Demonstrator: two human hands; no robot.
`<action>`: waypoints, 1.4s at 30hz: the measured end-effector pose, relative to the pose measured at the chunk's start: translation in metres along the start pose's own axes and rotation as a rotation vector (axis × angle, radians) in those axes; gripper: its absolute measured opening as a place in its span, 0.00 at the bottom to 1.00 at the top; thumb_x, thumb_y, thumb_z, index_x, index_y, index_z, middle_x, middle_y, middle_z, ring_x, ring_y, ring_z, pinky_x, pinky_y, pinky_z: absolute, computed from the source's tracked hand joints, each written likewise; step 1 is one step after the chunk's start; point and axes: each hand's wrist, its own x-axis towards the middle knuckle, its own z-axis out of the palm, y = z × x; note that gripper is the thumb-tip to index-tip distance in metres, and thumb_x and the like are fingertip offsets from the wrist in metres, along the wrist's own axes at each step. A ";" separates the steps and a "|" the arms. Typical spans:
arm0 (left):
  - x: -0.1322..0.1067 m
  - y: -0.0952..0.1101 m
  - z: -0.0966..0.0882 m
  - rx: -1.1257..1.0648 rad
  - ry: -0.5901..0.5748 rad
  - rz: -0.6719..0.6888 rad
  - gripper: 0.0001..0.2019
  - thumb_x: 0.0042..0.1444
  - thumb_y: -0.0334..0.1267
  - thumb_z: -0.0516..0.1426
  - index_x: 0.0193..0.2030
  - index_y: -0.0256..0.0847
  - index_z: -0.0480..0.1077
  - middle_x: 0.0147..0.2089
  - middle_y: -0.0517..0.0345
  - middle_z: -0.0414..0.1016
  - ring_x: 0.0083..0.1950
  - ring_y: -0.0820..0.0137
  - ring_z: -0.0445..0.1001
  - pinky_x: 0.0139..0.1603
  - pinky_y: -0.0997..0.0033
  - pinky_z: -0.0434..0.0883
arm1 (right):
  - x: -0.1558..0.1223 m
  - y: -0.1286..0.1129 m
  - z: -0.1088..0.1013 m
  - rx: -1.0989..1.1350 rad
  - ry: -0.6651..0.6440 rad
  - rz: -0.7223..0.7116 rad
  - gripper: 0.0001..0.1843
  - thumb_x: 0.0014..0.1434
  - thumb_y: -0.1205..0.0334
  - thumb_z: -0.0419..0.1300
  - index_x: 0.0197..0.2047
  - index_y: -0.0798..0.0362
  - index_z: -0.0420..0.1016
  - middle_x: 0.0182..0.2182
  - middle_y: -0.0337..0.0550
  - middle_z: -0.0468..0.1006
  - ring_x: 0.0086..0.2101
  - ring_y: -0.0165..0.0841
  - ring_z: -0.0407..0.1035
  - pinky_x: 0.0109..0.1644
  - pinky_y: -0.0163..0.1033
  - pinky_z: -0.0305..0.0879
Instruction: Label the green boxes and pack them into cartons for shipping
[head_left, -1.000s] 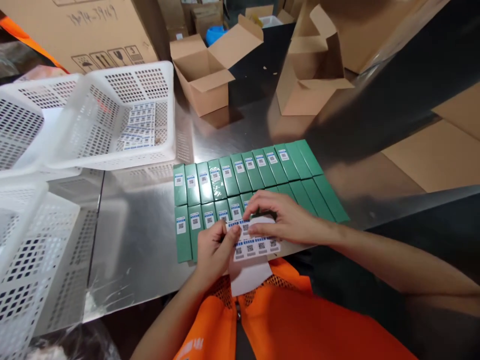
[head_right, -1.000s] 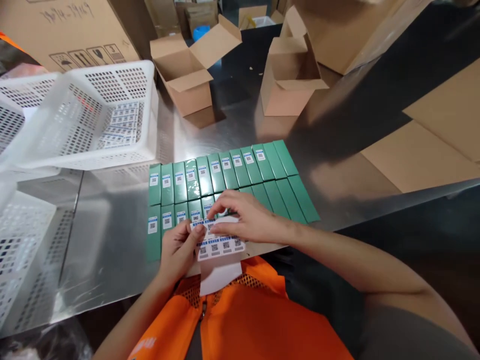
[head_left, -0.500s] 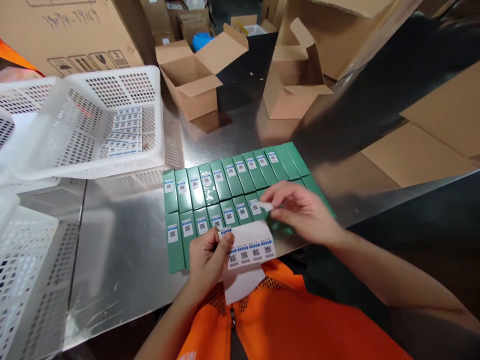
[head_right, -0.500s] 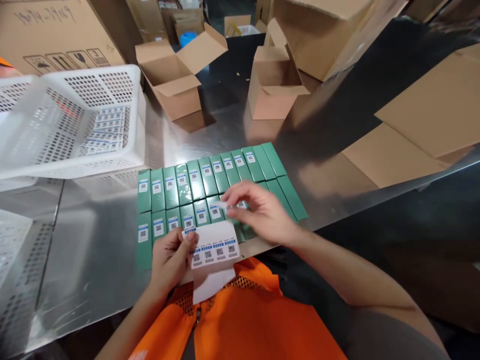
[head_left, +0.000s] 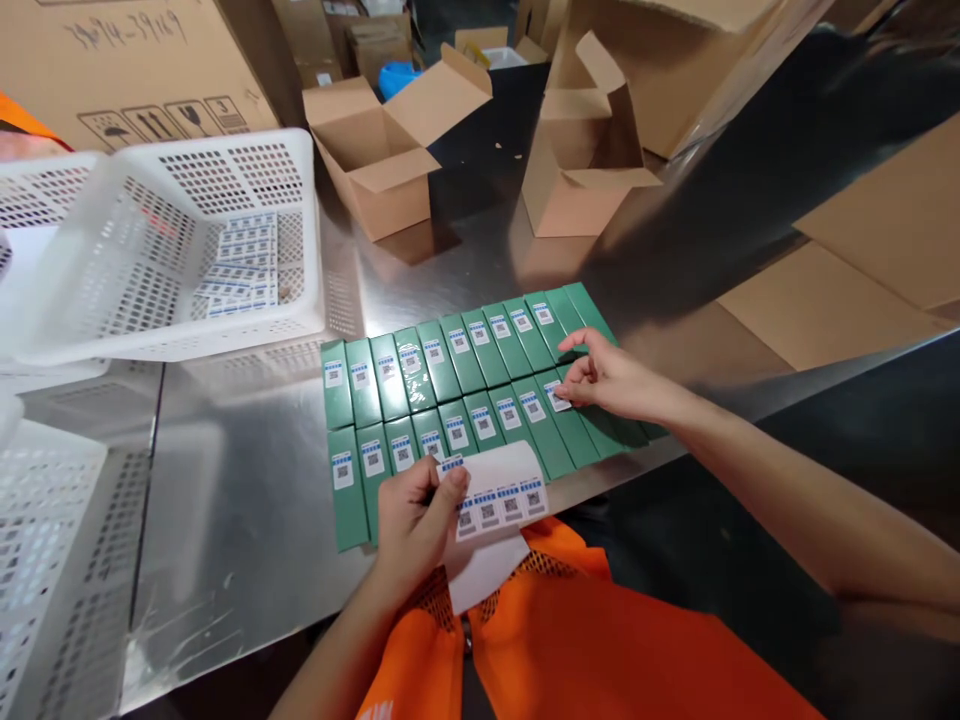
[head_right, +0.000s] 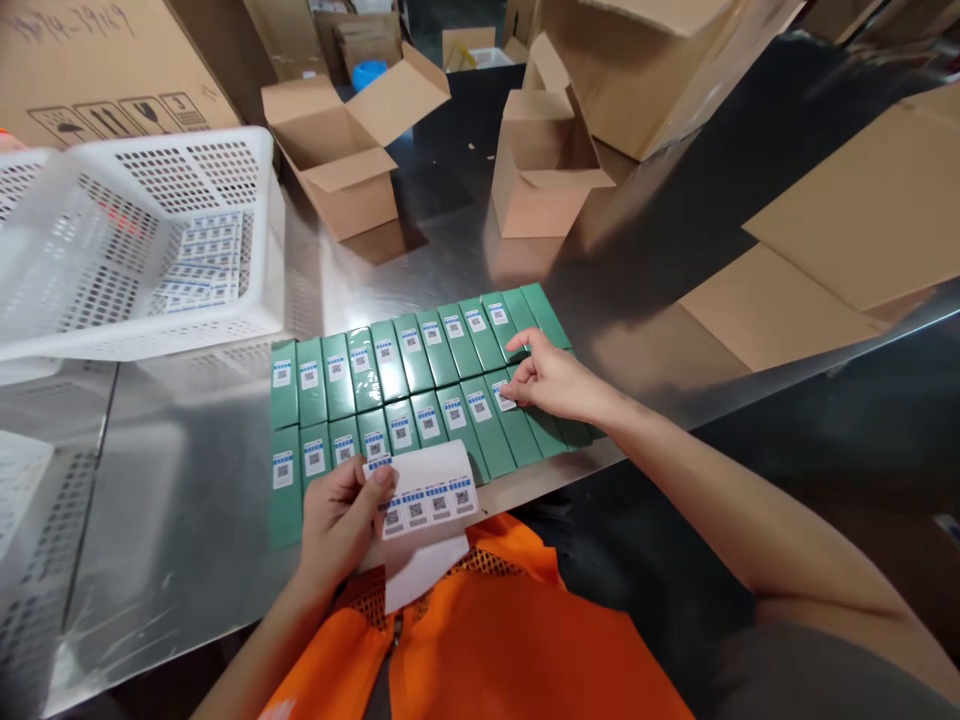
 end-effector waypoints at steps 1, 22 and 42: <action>0.000 0.000 0.000 0.006 0.003 0.007 0.25 0.63 0.52 0.59 0.19 0.44 0.57 0.14 0.64 0.65 0.19 0.74 0.62 0.22 0.74 0.58 | 0.000 -0.005 0.000 -0.076 0.022 0.019 0.29 0.53 0.55 0.68 0.51 0.45 0.55 0.25 0.31 0.75 0.28 0.35 0.72 0.33 0.39 0.67; 0.006 0.007 -0.004 0.069 -0.006 0.121 0.32 0.60 0.65 0.56 0.17 0.41 0.55 0.15 0.66 0.55 0.19 0.78 0.52 0.20 0.76 0.50 | -0.024 -0.060 0.073 -0.001 -0.275 -0.598 0.13 0.59 0.57 0.71 0.46 0.49 0.81 0.41 0.41 0.79 0.44 0.34 0.73 0.49 0.39 0.65; 0.002 0.006 -0.006 0.042 -0.035 0.043 0.28 0.67 0.58 0.50 0.21 0.42 0.53 0.19 0.66 0.53 0.22 0.76 0.52 0.23 0.72 0.51 | -0.039 -0.044 0.083 0.099 -0.199 -1.220 0.07 0.68 0.63 0.62 0.36 0.49 0.79 0.42 0.40 0.84 0.54 0.34 0.69 0.61 0.44 0.64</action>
